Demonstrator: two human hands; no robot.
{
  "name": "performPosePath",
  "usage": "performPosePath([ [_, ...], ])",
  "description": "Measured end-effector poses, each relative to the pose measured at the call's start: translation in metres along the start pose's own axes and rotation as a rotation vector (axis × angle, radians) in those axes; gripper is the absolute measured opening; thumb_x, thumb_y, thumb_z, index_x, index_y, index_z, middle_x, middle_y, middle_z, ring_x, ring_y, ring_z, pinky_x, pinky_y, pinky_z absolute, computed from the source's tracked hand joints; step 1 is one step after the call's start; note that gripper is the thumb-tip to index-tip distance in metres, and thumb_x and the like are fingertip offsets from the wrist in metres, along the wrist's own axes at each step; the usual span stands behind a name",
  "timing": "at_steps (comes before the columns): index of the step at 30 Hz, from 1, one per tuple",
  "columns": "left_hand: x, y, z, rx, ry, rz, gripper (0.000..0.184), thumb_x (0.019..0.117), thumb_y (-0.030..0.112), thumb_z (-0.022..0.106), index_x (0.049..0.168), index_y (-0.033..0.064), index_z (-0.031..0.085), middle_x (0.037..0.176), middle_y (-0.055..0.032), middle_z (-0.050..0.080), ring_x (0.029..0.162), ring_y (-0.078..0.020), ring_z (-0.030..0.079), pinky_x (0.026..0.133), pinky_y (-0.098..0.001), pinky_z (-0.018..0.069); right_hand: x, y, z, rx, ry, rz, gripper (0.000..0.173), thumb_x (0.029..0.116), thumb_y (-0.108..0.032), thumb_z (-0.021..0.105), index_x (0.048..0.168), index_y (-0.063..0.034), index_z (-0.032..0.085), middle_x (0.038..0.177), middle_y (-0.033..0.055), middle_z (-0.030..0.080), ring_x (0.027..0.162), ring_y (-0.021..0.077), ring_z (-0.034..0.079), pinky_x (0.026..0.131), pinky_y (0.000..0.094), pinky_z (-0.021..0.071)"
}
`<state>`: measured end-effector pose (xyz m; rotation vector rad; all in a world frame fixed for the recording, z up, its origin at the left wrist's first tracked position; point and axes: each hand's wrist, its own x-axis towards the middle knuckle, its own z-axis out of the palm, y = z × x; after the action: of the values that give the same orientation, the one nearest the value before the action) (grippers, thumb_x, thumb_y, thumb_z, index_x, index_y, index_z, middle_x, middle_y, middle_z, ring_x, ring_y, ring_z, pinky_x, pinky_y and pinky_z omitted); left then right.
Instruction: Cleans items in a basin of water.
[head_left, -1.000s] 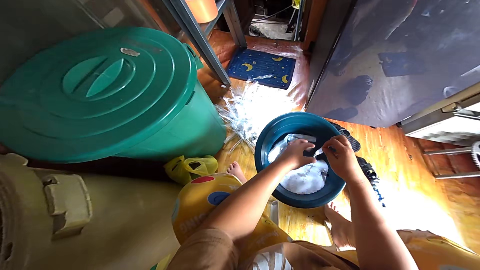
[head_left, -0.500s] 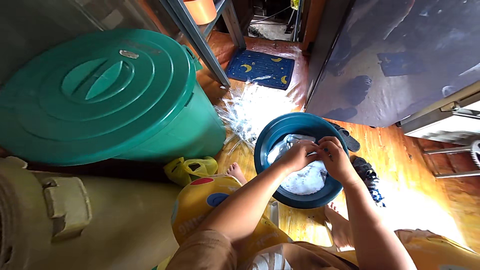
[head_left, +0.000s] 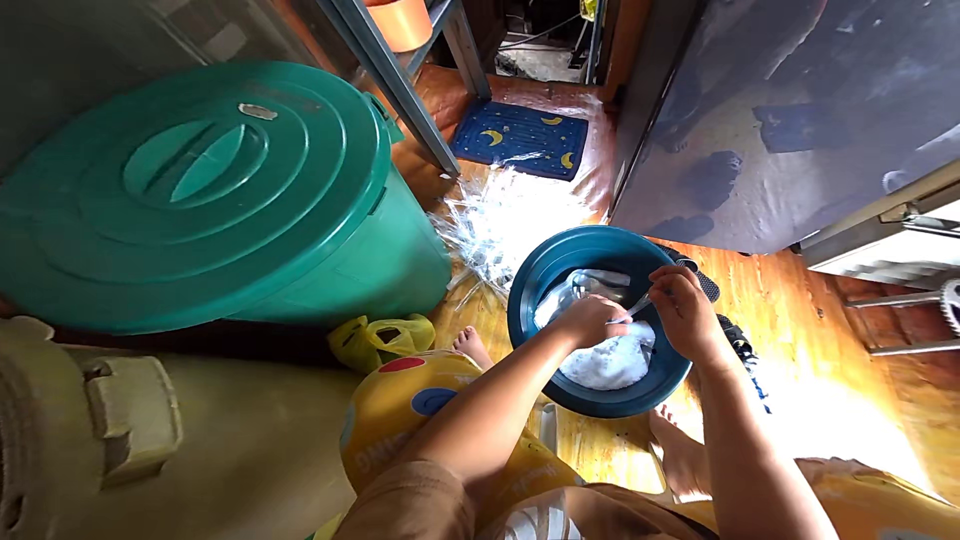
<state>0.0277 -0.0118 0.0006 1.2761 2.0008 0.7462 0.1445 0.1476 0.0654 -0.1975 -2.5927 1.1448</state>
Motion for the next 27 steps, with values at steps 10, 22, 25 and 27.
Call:
performPosePath([
  [10, -0.002, 0.007, -0.003, -0.113, 0.159, 0.148, 0.033, 0.1085, 0.029, 0.052, 0.117, 0.0083, 0.077, 0.124, -0.007, 0.073, 0.133, -0.0212, 0.058, 0.119, -0.0405, 0.0382, -0.002, -0.002, 0.01, -0.028, 0.016, -0.005, 0.015, 0.1023, -0.005, 0.053, 0.097, 0.0047, 0.063, 0.124, 0.0192, 0.063, 0.117, 0.0248, 0.062, 0.097, 0.039, 0.0542],
  [22, -0.006, 0.0, -0.003, -0.123, -0.062, 0.005, 0.037, 0.1009, 0.028, 0.065, 0.13, 0.0071, 0.07, 0.136, -0.0126, 0.067, 0.133, -0.0245, 0.058, 0.116, -0.0488, 0.0417, -0.001, -0.018, -0.003, -0.017, 0.06, -0.067, 0.015, 0.1023, -0.009, 0.053, 0.096, 0.0011, 0.062, 0.122, 0.0159, 0.062, 0.115, 0.0214, 0.061, 0.094, 0.0359, 0.0547],
  [25, -0.01, 0.029, -0.013, -0.537, 0.105, 0.066, 0.031, 0.0969, 0.014, 0.07, 0.123, -0.0028, 0.068, 0.121, -0.014, 0.07, 0.115, -0.0133, 0.065, 0.106, -0.0337, 0.0502, -0.001, -0.008, 0.004, -0.024, -0.076, 0.001, 0.016, 0.1013, -0.01, 0.057, 0.099, 0.0021, 0.067, 0.128, 0.0186, 0.062, 0.121, 0.0311, 0.059, 0.102, 0.048, 0.0508],
  [27, -0.007, 0.034, -0.018, -0.513, 0.151, 0.101, 0.028, 0.1005, 0.015, 0.066, 0.12, -0.0047, 0.069, 0.115, -0.0141, 0.073, 0.108, -0.0113, 0.068, 0.102, -0.0315, 0.0529, -0.002, -0.005, 0.008, -0.001, -0.074, 0.041, 0.016, 0.1014, -0.009, 0.057, 0.101, 0.0028, 0.068, 0.13, 0.019, 0.062, 0.123, 0.0317, 0.059, 0.104, 0.0491, 0.0496],
])
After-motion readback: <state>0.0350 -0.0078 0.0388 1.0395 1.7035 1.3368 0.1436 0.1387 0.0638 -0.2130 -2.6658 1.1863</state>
